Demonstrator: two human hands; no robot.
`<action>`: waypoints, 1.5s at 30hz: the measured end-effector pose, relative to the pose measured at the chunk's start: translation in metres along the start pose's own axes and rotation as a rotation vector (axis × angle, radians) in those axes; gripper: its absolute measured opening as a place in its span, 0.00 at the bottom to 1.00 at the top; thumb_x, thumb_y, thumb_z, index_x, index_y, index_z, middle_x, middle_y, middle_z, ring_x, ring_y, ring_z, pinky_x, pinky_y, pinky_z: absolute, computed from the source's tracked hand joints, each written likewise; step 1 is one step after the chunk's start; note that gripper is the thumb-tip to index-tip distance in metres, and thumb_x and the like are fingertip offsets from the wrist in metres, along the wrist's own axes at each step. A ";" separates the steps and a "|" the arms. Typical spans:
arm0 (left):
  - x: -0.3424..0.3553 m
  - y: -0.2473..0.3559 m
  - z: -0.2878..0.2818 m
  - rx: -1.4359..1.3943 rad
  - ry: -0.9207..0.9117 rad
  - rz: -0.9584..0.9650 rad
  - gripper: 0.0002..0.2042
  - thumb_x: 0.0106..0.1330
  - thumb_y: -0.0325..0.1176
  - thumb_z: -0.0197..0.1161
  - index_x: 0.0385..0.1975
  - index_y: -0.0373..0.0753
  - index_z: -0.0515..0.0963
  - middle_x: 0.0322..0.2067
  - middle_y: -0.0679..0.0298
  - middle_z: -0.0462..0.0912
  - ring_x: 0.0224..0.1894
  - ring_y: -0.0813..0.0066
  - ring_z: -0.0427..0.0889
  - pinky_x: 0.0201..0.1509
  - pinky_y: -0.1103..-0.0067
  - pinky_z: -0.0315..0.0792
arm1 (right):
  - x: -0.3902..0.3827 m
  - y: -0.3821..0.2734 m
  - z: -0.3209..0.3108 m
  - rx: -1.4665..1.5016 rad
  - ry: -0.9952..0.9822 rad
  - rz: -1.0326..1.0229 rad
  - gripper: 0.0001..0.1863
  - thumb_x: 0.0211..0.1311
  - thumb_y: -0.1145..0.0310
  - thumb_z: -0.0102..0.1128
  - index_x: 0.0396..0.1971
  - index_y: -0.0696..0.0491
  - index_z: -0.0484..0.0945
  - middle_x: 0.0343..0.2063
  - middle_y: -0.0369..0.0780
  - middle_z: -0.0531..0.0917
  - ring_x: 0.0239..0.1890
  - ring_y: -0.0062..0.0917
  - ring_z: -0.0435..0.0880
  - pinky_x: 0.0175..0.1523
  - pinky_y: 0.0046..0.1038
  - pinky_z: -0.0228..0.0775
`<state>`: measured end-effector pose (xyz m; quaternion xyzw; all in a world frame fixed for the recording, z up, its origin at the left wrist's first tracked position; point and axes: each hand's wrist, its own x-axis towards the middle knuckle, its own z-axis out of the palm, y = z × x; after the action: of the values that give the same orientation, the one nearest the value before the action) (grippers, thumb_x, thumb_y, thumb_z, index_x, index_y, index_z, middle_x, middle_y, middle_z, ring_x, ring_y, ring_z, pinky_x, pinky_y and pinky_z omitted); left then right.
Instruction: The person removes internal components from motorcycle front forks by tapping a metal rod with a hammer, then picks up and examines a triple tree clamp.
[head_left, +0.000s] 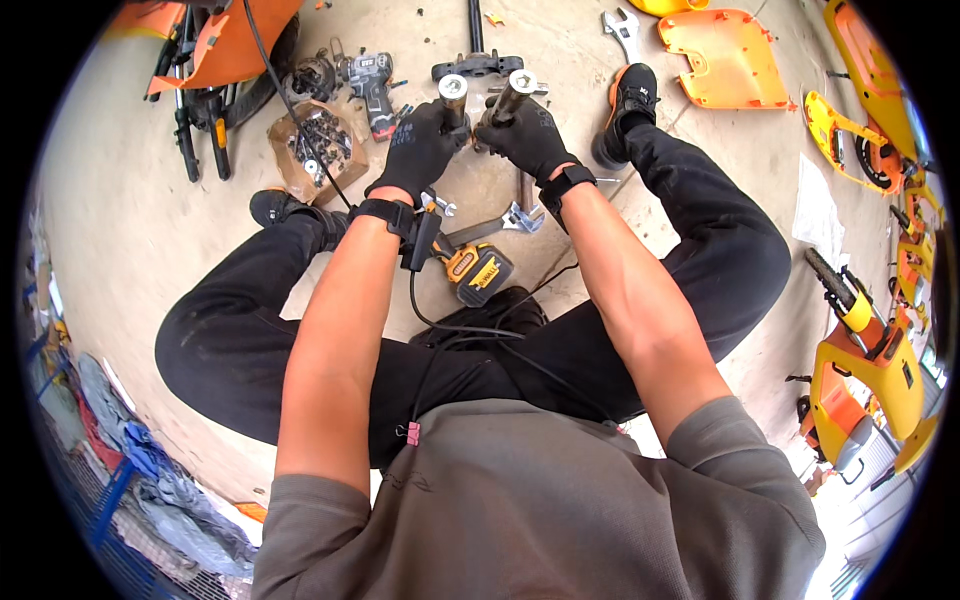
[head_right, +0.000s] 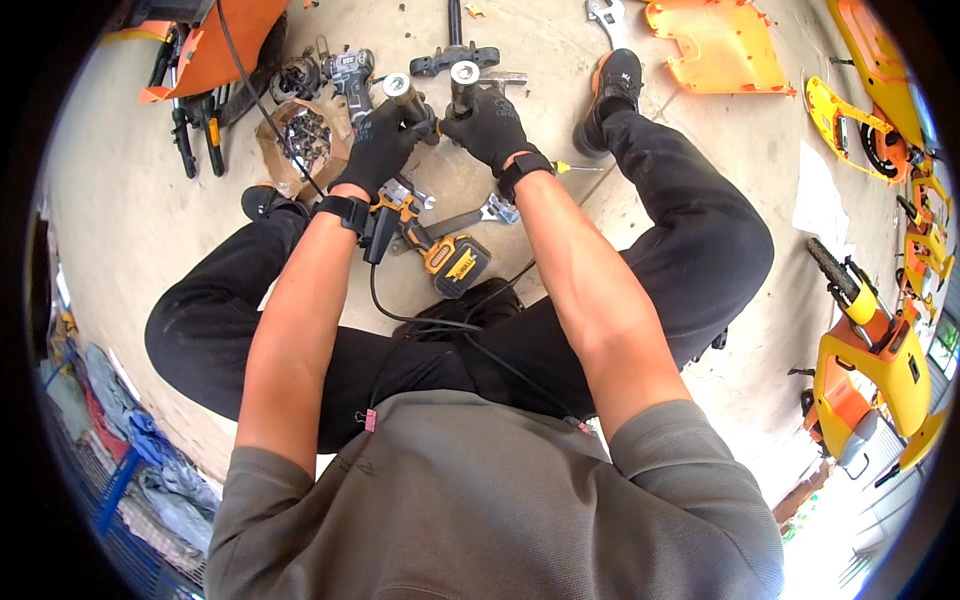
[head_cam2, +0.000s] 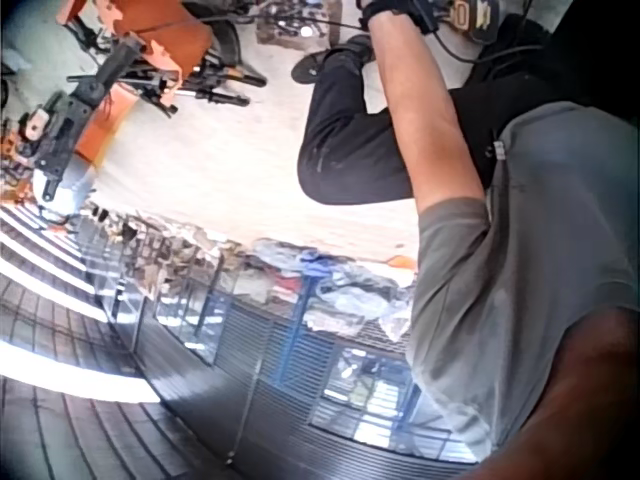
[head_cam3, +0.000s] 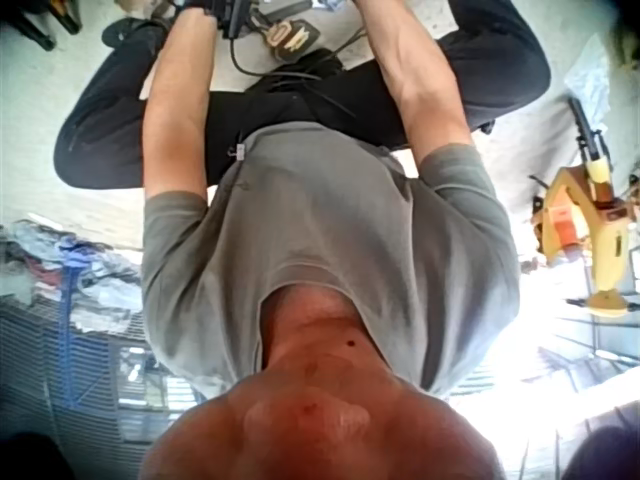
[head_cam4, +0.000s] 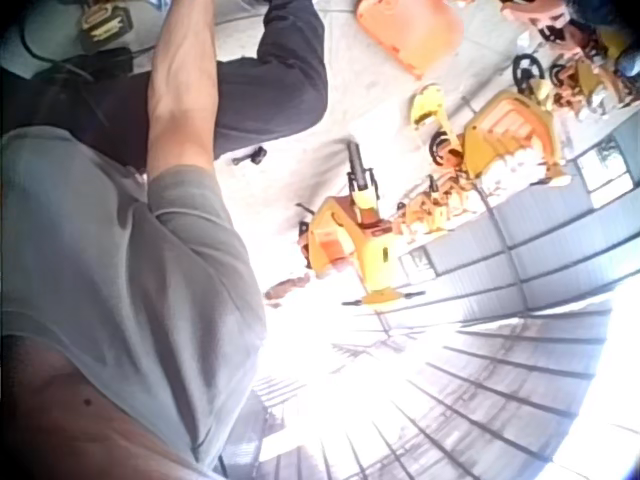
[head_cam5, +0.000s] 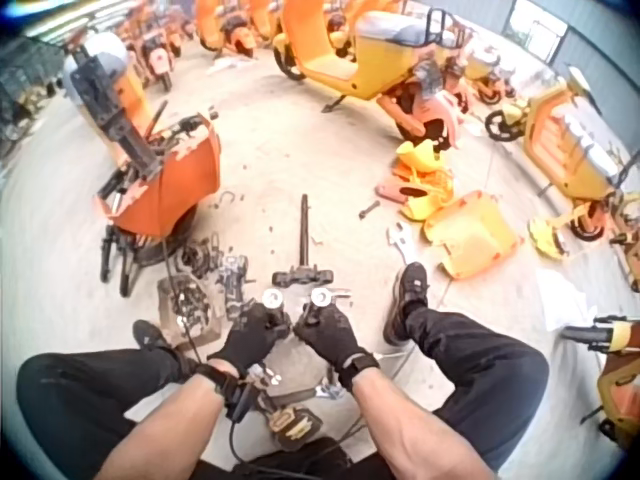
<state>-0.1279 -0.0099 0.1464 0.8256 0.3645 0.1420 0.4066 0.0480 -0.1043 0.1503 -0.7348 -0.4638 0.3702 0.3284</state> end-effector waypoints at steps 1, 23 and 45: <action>-0.001 -0.001 0.002 -0.022 -0.001 -0.010 0.14 0.58 0.33 0.70 0.40 0.34 0.80 0.37 0.48 0.83 0.40 0.51 0.83 0.45 0.66 0.76 | 0.001 0.004 0.001 0.003 0.005 0.001 0.14 0.50 0.59 0.72 0.27 0.55 0.83 0.23 0.43 0.85 0.29 0.37 0.85 0.39 0.38 0.75; -0.008 0.008 0.004 -0.047 0.022 -0.018 0.11 0.57 0.29 0.70 0.37 0.33 0.80 0.33 0.50 0.84 0.37 0.56 0.85 0.42 0.69 0.78 | -0.013 0.020 0.013 -0.030 0.198 -0.171 0.19 0.50 0.65 0.71 0.42 0.55 0.78 0.38 0.49 0.84 0.44 0.44 0.82 0.52 0.40 0.73; -0.015 -0.009 0.014 -0.080 0.091 0.060 0.16 0.57 0.32 0.70 0.43 0.36 0.79 0.39 0.50 0.82 0.42 0.52 0.84 0.46 0.66 0.77 | -0.013 0.019 0.016 0.007 0.152 -0.128 0.19 0.50 0.64 0.72 0.40 0.54 0.77 0.36 0.48 0.84 0.43 0.46 0.82 0.49 0.41 0.74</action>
<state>-0.1353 -0.0256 0.1313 0.8118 0.3517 0.2062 0.4179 0.0392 -0.1209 0.1296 -0.7284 -0.4823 0.2931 0.3884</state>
